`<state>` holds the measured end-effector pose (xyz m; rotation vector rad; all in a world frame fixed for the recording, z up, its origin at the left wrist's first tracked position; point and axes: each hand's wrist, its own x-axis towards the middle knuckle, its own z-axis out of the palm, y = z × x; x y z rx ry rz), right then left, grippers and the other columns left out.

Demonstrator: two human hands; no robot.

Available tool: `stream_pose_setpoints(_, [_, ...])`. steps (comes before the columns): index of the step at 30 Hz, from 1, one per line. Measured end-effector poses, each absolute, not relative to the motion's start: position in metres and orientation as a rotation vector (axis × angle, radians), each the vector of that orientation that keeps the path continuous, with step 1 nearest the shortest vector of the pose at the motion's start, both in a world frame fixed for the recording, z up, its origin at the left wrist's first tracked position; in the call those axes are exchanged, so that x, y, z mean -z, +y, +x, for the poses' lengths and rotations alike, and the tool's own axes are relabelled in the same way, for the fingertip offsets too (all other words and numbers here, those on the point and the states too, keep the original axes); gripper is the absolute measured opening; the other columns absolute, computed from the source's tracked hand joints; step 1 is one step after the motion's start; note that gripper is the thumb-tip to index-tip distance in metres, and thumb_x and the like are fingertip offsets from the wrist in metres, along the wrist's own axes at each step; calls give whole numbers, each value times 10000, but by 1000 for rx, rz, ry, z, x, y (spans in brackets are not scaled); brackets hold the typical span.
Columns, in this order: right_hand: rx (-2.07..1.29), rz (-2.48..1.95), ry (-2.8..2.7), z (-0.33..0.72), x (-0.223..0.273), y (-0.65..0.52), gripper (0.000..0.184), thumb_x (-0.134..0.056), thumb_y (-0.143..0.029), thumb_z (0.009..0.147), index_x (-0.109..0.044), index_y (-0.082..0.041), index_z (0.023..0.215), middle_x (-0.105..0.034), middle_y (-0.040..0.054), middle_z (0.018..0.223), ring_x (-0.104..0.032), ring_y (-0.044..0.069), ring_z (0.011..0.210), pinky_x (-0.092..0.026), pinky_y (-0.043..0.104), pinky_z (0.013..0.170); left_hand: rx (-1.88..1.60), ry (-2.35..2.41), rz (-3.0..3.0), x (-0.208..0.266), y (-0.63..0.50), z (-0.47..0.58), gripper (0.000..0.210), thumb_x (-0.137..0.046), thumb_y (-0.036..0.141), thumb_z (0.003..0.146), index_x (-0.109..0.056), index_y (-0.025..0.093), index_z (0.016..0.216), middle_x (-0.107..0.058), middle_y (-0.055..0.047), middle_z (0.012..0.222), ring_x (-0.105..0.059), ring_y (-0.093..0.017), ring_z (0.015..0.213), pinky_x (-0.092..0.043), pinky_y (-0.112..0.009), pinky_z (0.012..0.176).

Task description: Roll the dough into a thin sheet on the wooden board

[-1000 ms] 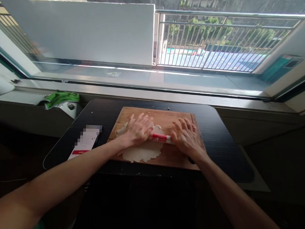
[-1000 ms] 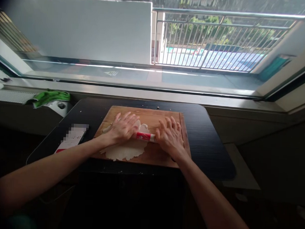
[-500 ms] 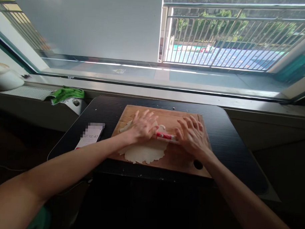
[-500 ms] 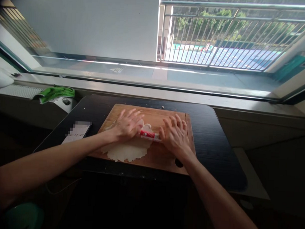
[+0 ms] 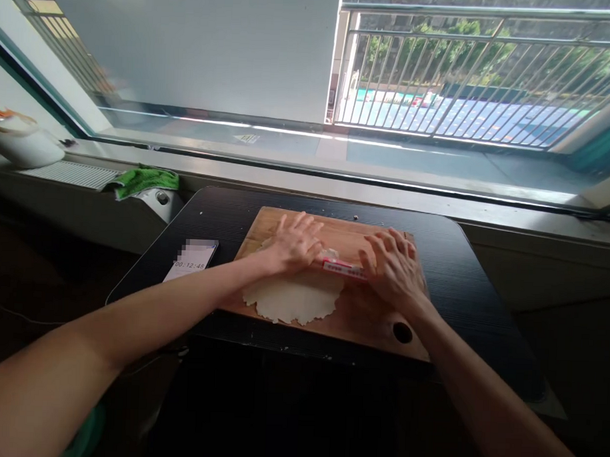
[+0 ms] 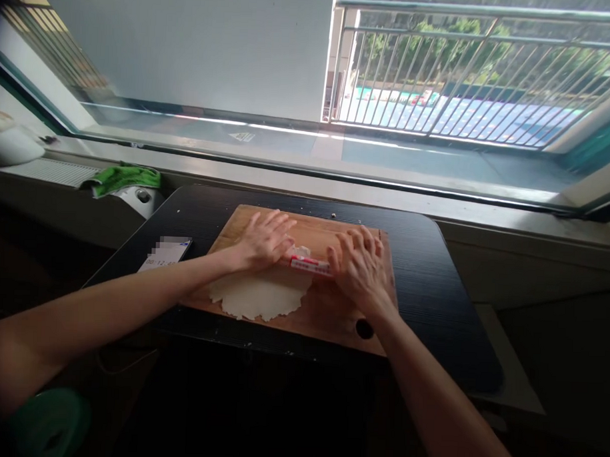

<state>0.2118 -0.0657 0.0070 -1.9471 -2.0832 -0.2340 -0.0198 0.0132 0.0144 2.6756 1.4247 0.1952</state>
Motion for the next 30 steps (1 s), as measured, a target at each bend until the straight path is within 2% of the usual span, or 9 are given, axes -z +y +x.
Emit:
stream_pose_setpoints(5, [70,-2252,-1813,217,-20,-12,549,-296,-436,1007,-547,-154,1406,-520,168,1469,-343,333,1434,-306,538,1132,-141,1638,2482,-29,57,2,600,-258,439,1036,-368,156,1554,-349,-123,1630,-183,-311,1545,-154,-629,1220])
stream_pose_setpoints(9, [101,-2157,-2028,208,-9,-57,542,-294,-476,1013,-562,-213,1403,-530,113,1482,-364,295,1430,-314,497,1148,-28,1387,2578,-17,25,-18,618,-251,498,1034,-327,219,1581,-283,-91,1662,-200,-311,1544,-155,-617,1222])
stream_pose_setpoints(11, [200,-2074,-2082,207,-5,-70,526,-313,-465,1012,-576,-214,1391,-501,120,1512,-322,301,1459,-272,509,1175,-49,1324,2634,-14,15,-23,614,-256,502,1034,-327,236,1584,-271,-79,1668,-188,-311,1547,-124,-614,1230])
stream_pose_setpoints(14, [114,-2167,-2004,211,-11,-50,549,-316,-458,1006,-541,-187,1427,-474,148,1532,-314,320,1465,-287,538,1164,-79,1449,2590,-21,29,-14,612,-279,462,1036,-322,198,1586,-268,-111,1665,-177,-308,1550,-113,-623,1228])
stream_pose_setpoints(19, [98,-2195,-1942,208,-16,-38,546,-330,-440,1002,-533,-166,1429,-497,149,1511,-338,315,1457,-321,522,1152,-307,1534,2635,-28,32,-9,551,-289,383,1032,-432,185,1527,-377,-104,1619,-254,-294,1525,-159,-586,1234])
stream_pose_setpoints(21, [196,-2078,-2035,203,-8,-62,505,-344,-425,1003,-591,-180,1369,-558,139,1452,-366,313,1436,-324,514,1151,-263,1347,2716,-22,11,-19,567,-281,413,1030,-425,196,1533,-404,-94,1606,-278,-300,1514,-185,-576,1228])
stream_pose_setpoints(26, [319,-1998,-1995,201,-2,-69,463,-366,-405,993,-637,-207,1312,-535,144,1468,-349,335,1429,-313,545,1130,-230,1409,2669,-18,5,-21,584,-336,491,1009,-454,222,1514,-463,-95,1565,-303,-333,1490,-199,-603,1208])
stream_pose_setpoints(27, [289,-2054,-1948,201,-5,-58,469,-358,-407,993,-636,-204,1312,-532,147,1466,-379,334,1404,-331,540,1109,-198,1446,2639,-20,14,-16,588,-342,481,1008,-447,199,1512,-431,-109,1584,-301,-331,1488,-218,-603,1199])
stream_pose_setpoints(30, [232,-2198,-1853,198,-19,-30,476,-318,-400,1005,-680,-175,1217,-599,162,1360,-518,312,1252,-396,468,1025,-297,1622,2583,-27,39,-3,490,-327,414,1024,-595,154,1342,-532,-148,1484,-370,-312,1434,-263,-582,1171])
